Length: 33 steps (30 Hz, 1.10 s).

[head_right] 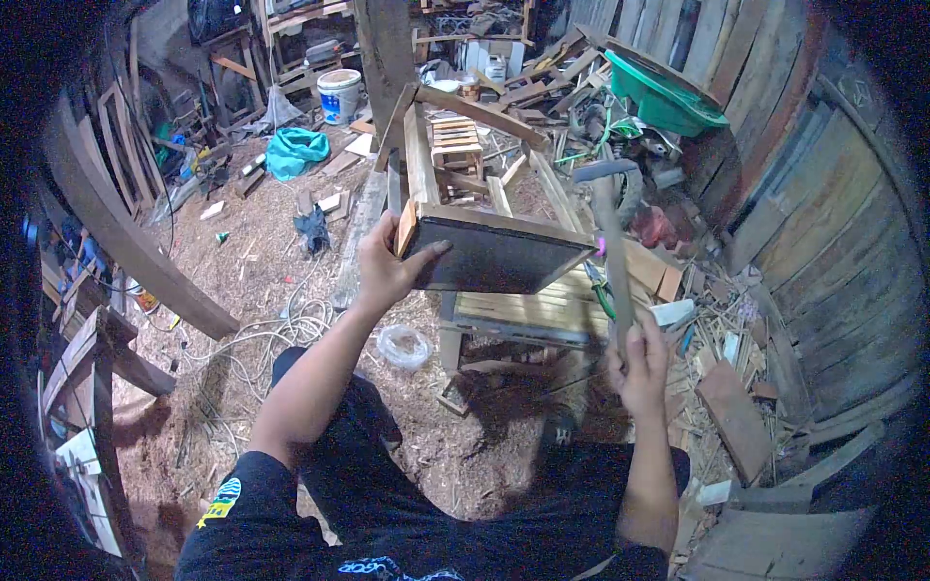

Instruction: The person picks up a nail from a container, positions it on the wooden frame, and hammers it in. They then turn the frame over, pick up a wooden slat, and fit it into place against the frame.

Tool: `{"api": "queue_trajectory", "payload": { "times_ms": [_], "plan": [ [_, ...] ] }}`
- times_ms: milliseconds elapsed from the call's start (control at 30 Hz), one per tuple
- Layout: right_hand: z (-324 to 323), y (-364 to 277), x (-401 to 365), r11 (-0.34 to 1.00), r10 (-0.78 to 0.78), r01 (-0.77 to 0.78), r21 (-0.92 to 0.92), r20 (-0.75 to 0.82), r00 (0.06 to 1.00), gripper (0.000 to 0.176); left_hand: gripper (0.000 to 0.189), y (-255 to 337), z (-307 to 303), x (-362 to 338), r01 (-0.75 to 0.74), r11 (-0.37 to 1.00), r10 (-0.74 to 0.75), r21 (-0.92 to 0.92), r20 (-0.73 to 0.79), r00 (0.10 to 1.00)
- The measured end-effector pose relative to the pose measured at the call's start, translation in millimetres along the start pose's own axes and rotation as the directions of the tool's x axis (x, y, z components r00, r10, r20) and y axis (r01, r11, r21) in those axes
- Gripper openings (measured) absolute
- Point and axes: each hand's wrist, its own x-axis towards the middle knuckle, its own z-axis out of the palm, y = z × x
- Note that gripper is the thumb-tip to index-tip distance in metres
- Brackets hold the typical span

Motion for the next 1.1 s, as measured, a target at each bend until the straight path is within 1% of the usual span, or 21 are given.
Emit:
{"api": "queue_trajectory", "payload": {
  "times_ms": [67, 100, 200, 233, 267, 333, 367, 433, 467, 500, 533, 567, 600, 667, 767, 833, 867, 967, 1000, 1067, 1100],
  "plan": [
    [6, 6, -8, 0.996, 0.087, -0.086, -0.031, 0.058, 0.994, 0.047, 0.042, -4, 0, -2, -0.013, 1.000, 0.013, -0.009, -0.003, 1.000],
    [5, 6, -7, 0.997, 0.074, -0.073, -0.014, 0.149, 0.986, 0.047, 0.042, -2, -2, -1, 0.000, 1.000, 0.000, 0.014, 0.010, 1.000],
    [7, 4, -9, 0.996, 0.078, -0.070, -0.047, 0.211, 0.974, 0.047, 0.042, -6, -3, -1, 0.003, 0.999, -0.004, 0.048, 0.019, 1.000],
    [10, 8, -9, 0.994, 0.101, -0.092, -0.055, 0.190, 0.977, 0.054, 0.042, -8, -2, -2, -0.011, 0.998, 0.010, 0.055, 0.021, 1.000],
    [12, 7, -8, 0.994, 0.102, -0.094, -0.053, 0.192, 0.976, 0.054, 0.042, -10, -2, -3, -0.009, 0.998, 0.008, 0.058, 0.020, 1.000],
    [13, 3, -8, 0.989, 0.126, -0.107, -0.099, 0.208, 0.970, 0.046, 0.043, -10, 2, -3, -0.003, 0.999, 0.003, 0.033, -0.008, 1.000],
    [14, 4, -6, 0.989, 0.127, -0.110, -0.096, 0.205, 0.970, 0.046, 0.043, -11, 4, -4, -0.003, 0.999, 0.003, 0.034, -0.003, 1.000],
    [17, 7, -4, 0.988, 0.123, -0.093, -0.122, 0.271, 0.955, 0.046, 0.034, -17, 9, -6, 0.007, 0.999, -0.009, -0.041, -0.064, 0.998],
    [18, 9, -4, 0.989, 0.123, -0.094, -0.118, 0.268, 0.956, 0.046, 0.034, -24, 11, -8, 0.005, 0.999, -0.007, -0.039, -0.059, 0.998],
    [19, 10, -3, 0.988, 0.130, -0.100, -0.122, 0.269, 0.954, 0.046, 0.030, -27, 12, -8, 0.057, 0.997, -0.061, -0.043, -0.084, 0.995],
    [20, 10, -3, 0.986, 0.137, -0.105, -0.127, 0.272, 0.952, 0.045, 0.031, -31, 12, -9, 0.110, 0.993, -0.115, -0.048, -0.111, 0.987],
    [21, 9, -2, 0.986, 0.136, -0.104, -0.127, 0.275, 0.952, 0.045, 0.042, -33, 23, -9, 0.054, 0.962, -0.105, -0.268, -0.182, 0.978],
    [22, 8, -2, 0.983, 0.150, -0.116, -0.139, 0.265, 0.953, 0.046, 0.042, -32, 26, -10, 0.054, 0.962, -0.107, -0.267, -0.185, 0.977],
    [24, 4, -2, 0.980, 0.168, -0.132, -0.152, 0.256, 0.952, 0.047, 0.046, -29, 30, -12, 0.105, 0.986, -0.133, -0.127, -0.246, 0.960],
    [30, -3, -3, 0.985, 0.120, -0.084, -0.150, 0.251, 0.961, 0.051, 0.045, -25, 35, -14, 0.128, 0.984, -0.153, -0.120, -0.232, 0.961],
    [36, -9, -7, 0.994, -0.030, 0.053, -0.099, 0.224, 0.974, 0.058, 0.043, -26, 37, -12, 0.113, 0.989, -0.133, -0.100, -0.228, 0.964],
    [36, -13, -9, 0.994, -0.028, 0.051, -0.095, 0.226, 0.974, 0.058, 0.043, -28, 39, -11, 0.115, 0.989, -0.134, -0.096, -0.228, 0.964],
    [38, -23, -19, 0.988, -0.153, 0.150, 0.035, 0.113, 0.982, 0.071, 0.041, -36, 39, -12, 0.094, 0.991, -0.115, -0.099, -0.236, 0.965],
    [41, -22, -21, 0.988, -0.150, 0.147, 0.036, 0.116, 0.982, 0.071, 0.041, -37, 38, -13, 0.097, 0.991, -0.117, -0.097, -0.237, 0.964],
    [49, -20, -25, 0.967, -0.239, 0.236, 0.094, 0.024, 0.971, 0.074, 0.039, -37, 36, -12, 0.089, 0.993, -0.102, -0.073, -0.212, 0.972],
    [53, -20, -25, 0.967, -0.237, 0.235, 0.095, 0.020, 0.971, 0.074, 0.039, -37, 36, -12, 0.089, 0.993, -0.102, -0.072, -0.208, 0.973]
  ]
}}
